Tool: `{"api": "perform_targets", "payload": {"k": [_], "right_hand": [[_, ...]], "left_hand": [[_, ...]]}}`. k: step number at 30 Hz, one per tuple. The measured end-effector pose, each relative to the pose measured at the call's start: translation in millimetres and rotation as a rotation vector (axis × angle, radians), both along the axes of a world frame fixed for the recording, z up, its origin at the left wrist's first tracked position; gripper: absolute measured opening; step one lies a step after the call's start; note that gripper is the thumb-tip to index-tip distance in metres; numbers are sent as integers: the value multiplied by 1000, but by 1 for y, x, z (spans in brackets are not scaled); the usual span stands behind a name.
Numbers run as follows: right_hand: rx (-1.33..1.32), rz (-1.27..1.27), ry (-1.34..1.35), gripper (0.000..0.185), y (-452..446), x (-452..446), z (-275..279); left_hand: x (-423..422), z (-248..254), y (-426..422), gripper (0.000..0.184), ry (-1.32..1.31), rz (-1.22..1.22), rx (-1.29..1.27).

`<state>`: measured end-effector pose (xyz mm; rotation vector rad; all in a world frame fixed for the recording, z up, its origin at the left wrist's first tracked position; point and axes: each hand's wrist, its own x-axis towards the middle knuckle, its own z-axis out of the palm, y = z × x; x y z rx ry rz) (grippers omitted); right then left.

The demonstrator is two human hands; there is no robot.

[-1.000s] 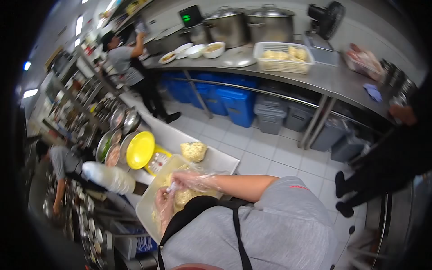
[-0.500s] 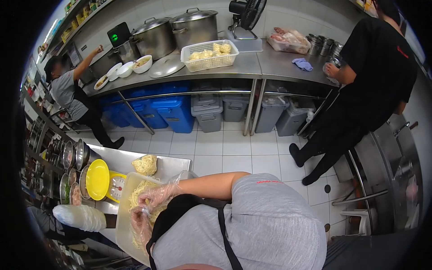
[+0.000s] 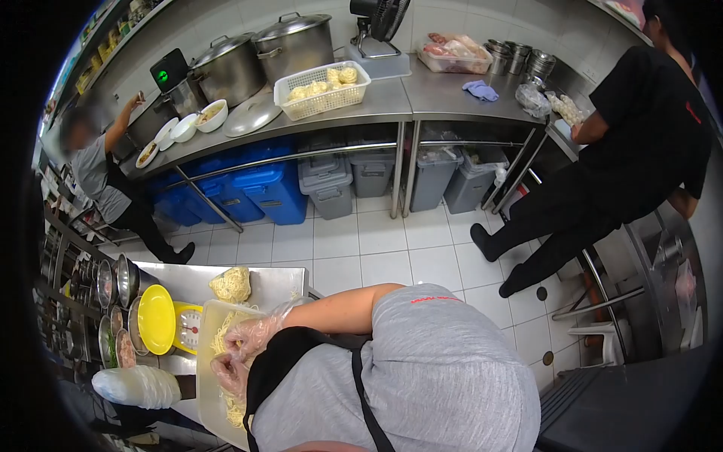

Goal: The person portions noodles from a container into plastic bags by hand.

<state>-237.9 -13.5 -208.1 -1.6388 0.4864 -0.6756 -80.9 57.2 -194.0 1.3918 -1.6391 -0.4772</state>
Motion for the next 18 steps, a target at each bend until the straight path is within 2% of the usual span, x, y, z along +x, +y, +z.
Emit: {"api": "perform_targets", "payload": {"k": [4, 6, 10, 16, 18], "right_hand": [[-36, -55, -41, 25, 3, 0, 0], [-94, -90, -35, 25, 4, -1, 6], [35, -102, -4, 27, 11, -5, 20], [50, -116, 61, 24, 6, -3, 13], [152, -65, 10, 23, 9, -2, 12]], "left_hand": [[13, -9, -7, 9, 17, -42, 79], [12, -4, 0, 13, 271, -112, 126], [25, -10, -5, 18, 205, -187, 146], [13, -5, -4, 13, 161, -61, 210], [16, -9, -4, 13, 77, -52, 159]]}}
